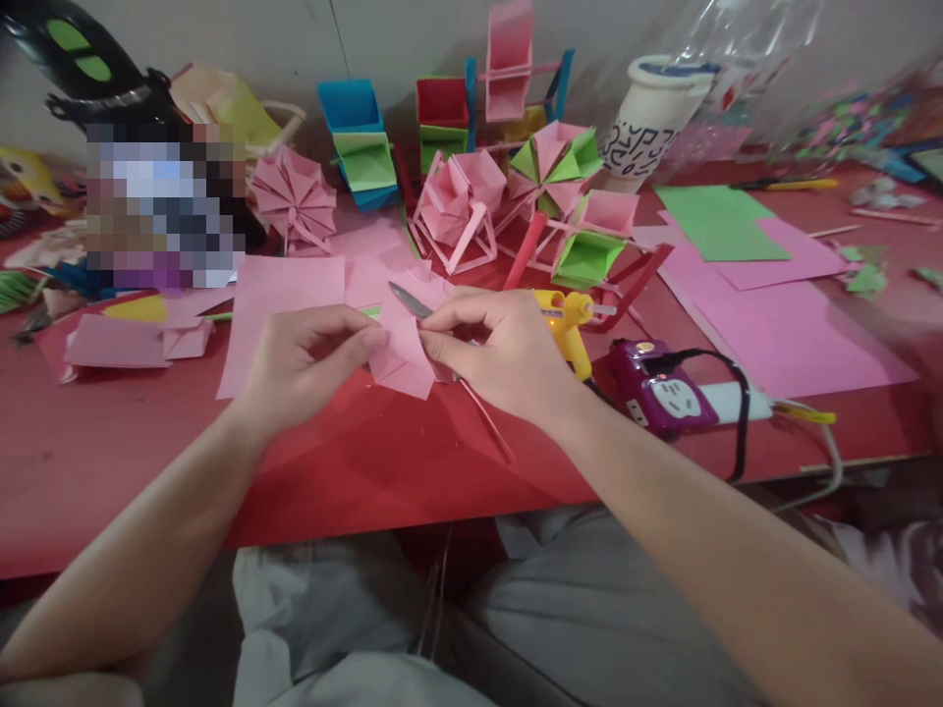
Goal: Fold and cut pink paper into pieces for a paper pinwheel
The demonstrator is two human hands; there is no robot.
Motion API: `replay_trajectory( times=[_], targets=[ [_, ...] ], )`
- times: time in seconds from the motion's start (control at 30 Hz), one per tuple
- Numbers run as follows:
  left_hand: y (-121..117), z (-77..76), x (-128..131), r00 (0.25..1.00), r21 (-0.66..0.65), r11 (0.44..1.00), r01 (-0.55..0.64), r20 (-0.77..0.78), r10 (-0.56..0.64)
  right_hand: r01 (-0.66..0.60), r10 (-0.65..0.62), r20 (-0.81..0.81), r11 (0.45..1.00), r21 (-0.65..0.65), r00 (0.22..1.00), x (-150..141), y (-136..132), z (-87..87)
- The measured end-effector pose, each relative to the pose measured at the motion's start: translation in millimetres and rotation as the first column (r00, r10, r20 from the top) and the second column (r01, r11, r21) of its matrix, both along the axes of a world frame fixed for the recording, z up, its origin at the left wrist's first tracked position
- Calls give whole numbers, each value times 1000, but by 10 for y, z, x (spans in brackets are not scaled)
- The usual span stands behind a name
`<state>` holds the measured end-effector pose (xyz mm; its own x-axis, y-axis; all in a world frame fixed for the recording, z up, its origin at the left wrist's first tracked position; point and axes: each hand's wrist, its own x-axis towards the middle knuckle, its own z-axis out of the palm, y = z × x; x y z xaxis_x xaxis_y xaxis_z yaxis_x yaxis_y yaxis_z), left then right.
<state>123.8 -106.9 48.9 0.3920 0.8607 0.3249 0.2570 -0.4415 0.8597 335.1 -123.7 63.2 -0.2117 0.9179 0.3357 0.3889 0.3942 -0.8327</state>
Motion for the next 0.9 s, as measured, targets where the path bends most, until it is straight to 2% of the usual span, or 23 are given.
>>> replay_trajectory(
  times=[0.2,0.43,0.53,0.63,0.7,0.8,0.9],
  targets=[
    [13,-62,40,991,16,992,-123,53,122,-9,9,15,1000,-2,1000,-36,-5,-30],
    [21,-101,91,980,-47,987,-152,124,157,23,-22,3,993,-119,1000,-49,-17,-37],
    [13,-80,93,982,-128,986,-109,142,127,28,-28,3,991,-133,1000,-49,-22,-42],
    [13,-65,89,993,-211,977,14,120,12,-6,6,-4,990,-140,1000,-56,-19,-76],
    [21,-74,85,994,-232,972,45,108,-21,-15,7,-52,988,-155,999,-64,-14,-108],
    [41,-106,80,988,-248,968,-24,142,61,36,-64,-156,984,-175,986,-75,-3,-144],
    [58,-132,79,967,-236,964,-123,188,170,75,-106,-170,980,-184,980,-78,2,-153]
  ],
)
